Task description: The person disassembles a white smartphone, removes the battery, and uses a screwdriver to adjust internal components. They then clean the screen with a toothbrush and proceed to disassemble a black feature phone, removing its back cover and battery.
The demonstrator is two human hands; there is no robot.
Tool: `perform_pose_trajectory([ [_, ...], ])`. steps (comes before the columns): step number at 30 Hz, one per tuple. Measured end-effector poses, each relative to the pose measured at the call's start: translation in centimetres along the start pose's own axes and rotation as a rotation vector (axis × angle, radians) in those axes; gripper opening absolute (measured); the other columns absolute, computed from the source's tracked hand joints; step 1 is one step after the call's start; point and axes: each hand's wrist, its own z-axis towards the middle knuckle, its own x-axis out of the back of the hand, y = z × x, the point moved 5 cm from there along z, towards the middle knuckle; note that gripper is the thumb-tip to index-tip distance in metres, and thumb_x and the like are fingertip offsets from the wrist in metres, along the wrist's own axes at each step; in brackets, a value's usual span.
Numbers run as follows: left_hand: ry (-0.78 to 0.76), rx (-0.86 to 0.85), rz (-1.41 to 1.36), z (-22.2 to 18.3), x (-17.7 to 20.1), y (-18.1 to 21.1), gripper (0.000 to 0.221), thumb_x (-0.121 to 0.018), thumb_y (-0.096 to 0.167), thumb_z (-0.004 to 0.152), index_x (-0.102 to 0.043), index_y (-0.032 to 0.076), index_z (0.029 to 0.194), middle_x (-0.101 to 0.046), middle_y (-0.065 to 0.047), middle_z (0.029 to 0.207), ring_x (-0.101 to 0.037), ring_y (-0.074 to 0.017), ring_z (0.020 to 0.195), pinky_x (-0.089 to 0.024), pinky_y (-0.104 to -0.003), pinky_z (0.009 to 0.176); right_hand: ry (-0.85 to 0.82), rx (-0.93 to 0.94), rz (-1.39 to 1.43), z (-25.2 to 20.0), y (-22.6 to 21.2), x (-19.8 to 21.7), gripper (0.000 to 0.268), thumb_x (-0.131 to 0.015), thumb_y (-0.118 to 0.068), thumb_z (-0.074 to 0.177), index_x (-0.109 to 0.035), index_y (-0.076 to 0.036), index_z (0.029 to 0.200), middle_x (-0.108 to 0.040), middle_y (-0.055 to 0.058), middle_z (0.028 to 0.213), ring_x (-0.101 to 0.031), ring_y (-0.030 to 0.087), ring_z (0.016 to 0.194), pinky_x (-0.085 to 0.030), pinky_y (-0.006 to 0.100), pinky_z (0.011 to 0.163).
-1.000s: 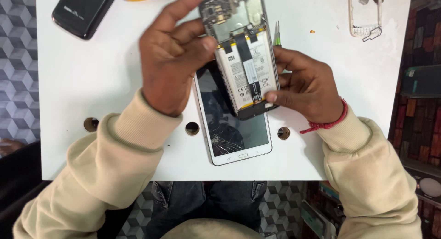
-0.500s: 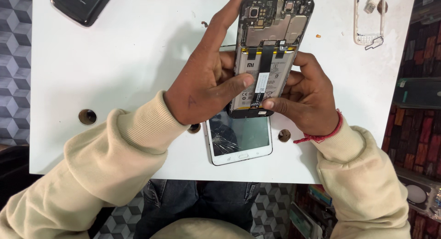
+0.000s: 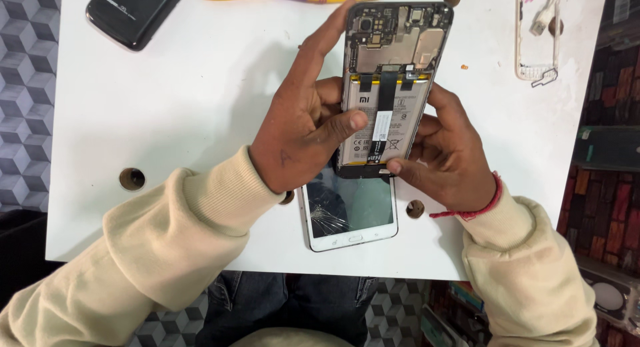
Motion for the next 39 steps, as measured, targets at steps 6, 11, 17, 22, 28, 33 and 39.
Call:
perform_pose_trajectory([
  [6, 0.028, 0.041, -0.054, -0.3, 0.3, -0.5, 0.095, -0.069, 0.04, 0.108, 0.001, 0.016, 0.167, -0.076, -0.015, 0.115, -0.075, -0.0175, 0.113, -0.064, -0.033, 0.102, -0.028, 0.007, -0.046, -0.1, 0.1, -0.1, 0.09, -0.062, 0.014, 0.093, -0.01, -0.008, 0.164, -0.061, 0.021, 0.14, -0.065, 0.027, 0.131, -0.06, 0.043, 0.11],
  [11, 0.018, 0.038, -0.022, -0.7, 0.4, -1.3, 0.087, -0.07, 0.035, 0.111, -0.006, 0.013, 0.167, -0.079, -0.016, 0.115, -0.077, -0.0156, 0.111, -0.063, -0.028, 0.097, -0.036, 0.006, -0.01, -0.3, 0.4, 0.1, 0.091, -0.062, 0.016, 0.093, -0.01, -0.009, 0.164, -0.06, 0.021, 0.142, -0.063, 0.027, 0.135, -0.057, 0.045, 0.115],
  [17, 0.024, 0.065, -0.041, -0.9, 0.4, -1.3, 0.082, -0.069, 0.028, 0.113, -0.011, 0.008, 0.166, -0.077, -0.017, 0.117, -0.075, -0.015, 0.113, -0.062, -0.028, 0.1, -0.01, -0.038, -0.002, -0.6, 0.7, 0.3, 0.091, -0.058, 0.018, 0.089, -0.012, -0.009, 0.162, -0.06, 0.019, 0.141, -0.063, 0.025, 0.133, -0.057, 0.043, 0.113],
  [22, 0.019, 0.081, -0.049, -0.6, 0.2, -0.9, 0.083, -0.07, 0.027, 0.112, -0.01, 0.009, 0.166, -0.077, -0.017, 0.119, -0.075, -0.0154, 0.114, -0.062, -0.029, 0.1, 0.01, -0.076, 0.02, -0.7, 0.7, 0.5, 0.089, -0.049, 0.019, 0.085, -0.014, -0.008, 0.162, -0.061, 0.018, 0.139, -0.064, 0.024, 0.131, -0.057, 0.039, 0.108],
  [28, 0.015, 0.072, 0.007, -0.3, 0.0, -0.2, 0.082, -0.067, 0.026, 0.107, -0.01, 0.009, 0.163, -0.075, -0.016, 0.12, -0.073, -0.0166, 0.116, -0.062, -0.031, 0.101, -0.008, -0.051, 0.014, -0.7, 0.5, 0.5, 0.085, -0.049, 0.018, 0.088, -0.015, -0.008, 0.162, -0.062, 0.018, 0.138, -0.066, 0.023, 0.129, -0.059, 0.038, 0.109],
  [33, 0.011, 0.089, 0.014, -0.2, 0.0, -0.2, 0.083, -0.067, 0.026, 0.107, -0.009, 0.01, 0.165, -0.077, -0.016, 0.117, -0.074, -0.0165, 0.114, -0.062, -0.031, 0.1, 0.015, -0.068, -0.018, -0.7, 0.7, 0.6, 0.083, -0.05, 0.017, 0.088, -0.017, -0.006, 0.161, -0.065, 0.019, 0.134, -0.067, 0.021, 0.123, -0.059, 0.034, 0.102],
  [39, 0.025, 0.09, 0.023, -0.6, 0.1, -0.5, 0.084, -0.069, 0.029, 0.109, -0.012, 0.008, 0.167, -0.078, -0.017, 0.111, -0.074, -0.0137, 0.104, -0.06, -0.025, 0.093, -0.007, -0.035, -0.043, -0.5, 0.4, 0.4, 0.077, -0.052, 0.016, 0.092, -0.019, -0.006, 0.158, -0.065, 0.019, 0.134, -0.067, 0.022, 0.125, -0.06, 0.035, 0.103],
])
